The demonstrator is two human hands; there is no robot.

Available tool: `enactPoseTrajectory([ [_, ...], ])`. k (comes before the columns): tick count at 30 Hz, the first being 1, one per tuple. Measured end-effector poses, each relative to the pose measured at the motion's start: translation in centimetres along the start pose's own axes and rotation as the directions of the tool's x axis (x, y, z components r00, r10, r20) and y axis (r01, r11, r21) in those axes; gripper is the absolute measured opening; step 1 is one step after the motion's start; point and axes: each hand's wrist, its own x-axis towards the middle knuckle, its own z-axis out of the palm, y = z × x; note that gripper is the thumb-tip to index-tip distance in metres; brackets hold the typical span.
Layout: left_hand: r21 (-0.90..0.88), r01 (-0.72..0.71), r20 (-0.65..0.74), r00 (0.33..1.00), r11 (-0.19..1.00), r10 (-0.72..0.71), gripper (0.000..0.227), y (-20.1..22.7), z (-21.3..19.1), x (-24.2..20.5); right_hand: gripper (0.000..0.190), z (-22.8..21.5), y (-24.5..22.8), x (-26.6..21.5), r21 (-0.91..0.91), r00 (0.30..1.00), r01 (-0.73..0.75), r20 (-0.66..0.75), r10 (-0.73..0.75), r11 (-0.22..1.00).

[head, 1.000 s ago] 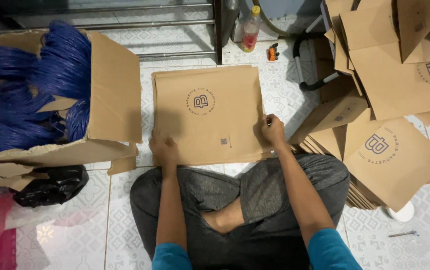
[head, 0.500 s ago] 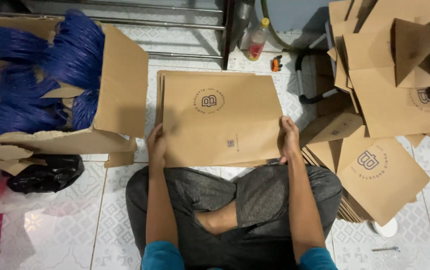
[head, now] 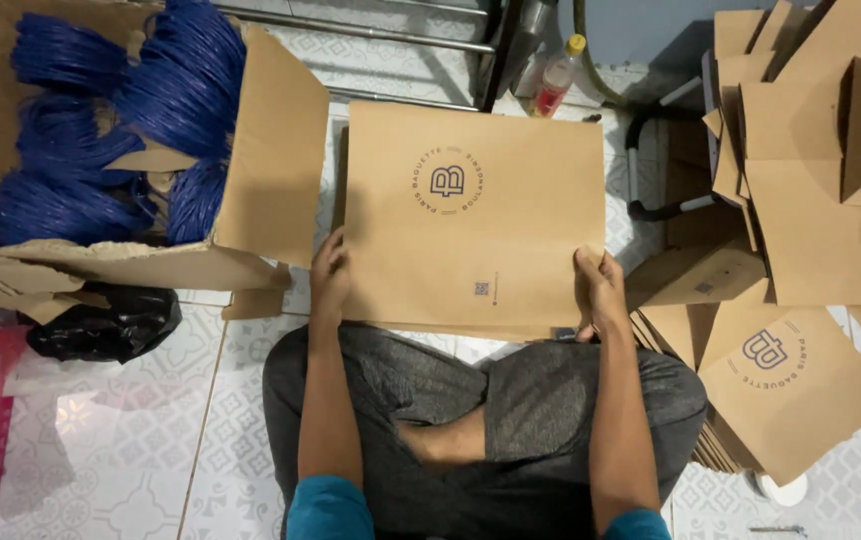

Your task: The person folds flat paper bags into upright pouches by hand. They pick each bag, crease the bottom and side panels, and set the finished bag aside. The process is repeated for multiple bags.

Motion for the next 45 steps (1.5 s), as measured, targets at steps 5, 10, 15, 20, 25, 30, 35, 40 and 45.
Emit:
enactPoseTrajectory([
  [5, -0.026, -0.041, 0.064, 0.997, 0.999, 0.043, 0.048, -1.8, 0.2, 0.2, 0.016, -1.1, 3.5, 1.5, 0.202, 0.998, 0.054, -0.029, -0.05, 0.978],
  [10, -0.017, -0.007, 0.091, 0.996, 1.0, 0.008, 0.047, -2.4, 0.2, 0.7, 0.018, -2.2, 5.8, 3.5, 0.391, 0.986, 0.152, -0.123, -0.112, 0.908],
  [15, -0.155, -0.233, 0.123, 0.96, 0.96, 0.252, 0.061, -3.3, -0.3, 1.1, 0.037, -2.7, 5.1, 2.6, 0.106, 0.991, 0.13, 0.01, -0.131, 0.986],
  [20, -0.218, -0.202, 0.149, 0.96, 0.955, 0.238, 0.064, -4.5, -0.7, 1.9, 0.036, -0.5, -1.1, -0.6, -0.198, 0.979, 0.203, 0.024, -0.202, 0.959],
  [25, -0.224, -0.227, 0.071, 0.966, 0.948, 0.248, 0.062, -5.0, 0.1, 2.1, 0.047, -1.0, 0.2, 0.4, -0.42, 0.917, 0.367, 0.015, -0.399, 0.83],
  [30, -0.183, -0.258, -0.194, 0.956, 0.949, 0.222, 0.044, -11.8, 0.4, 5.7, 0.03, 0.0, -0.5, 0.0, -0.176, 0.928, 0.364, -0.021, -0.373, 0.915],
  [35, -0.381, -0.24, -0.008, 0.966, 0.893, 0.257, 0.065, -9.2, 1.9, 4.3, 0.027, -0.5, -0.8, -0.4, 0.0, 0.963, 0.266, 0.033, -0.266, 0.964],
  [40, -0.224, -0.066, -0.033, 0.998, 0.972, 0.06, 0.07, -7.3, 1.7, 2.7, 0.024, 1.4, -3.7, -1.7, -0.182, 0.977, 0.194, -0.054, -0.206, 0.964],
  [45, 0.211, 0.291, -0.14, 0.954, 0.933, -0.266, 0.098, -6.4, 1.7, 2.0, 0.059, 1.3, -2.2, -1.5, -0.57, 0.989, 0.021, -0.106, -0.099, 0.821],
])
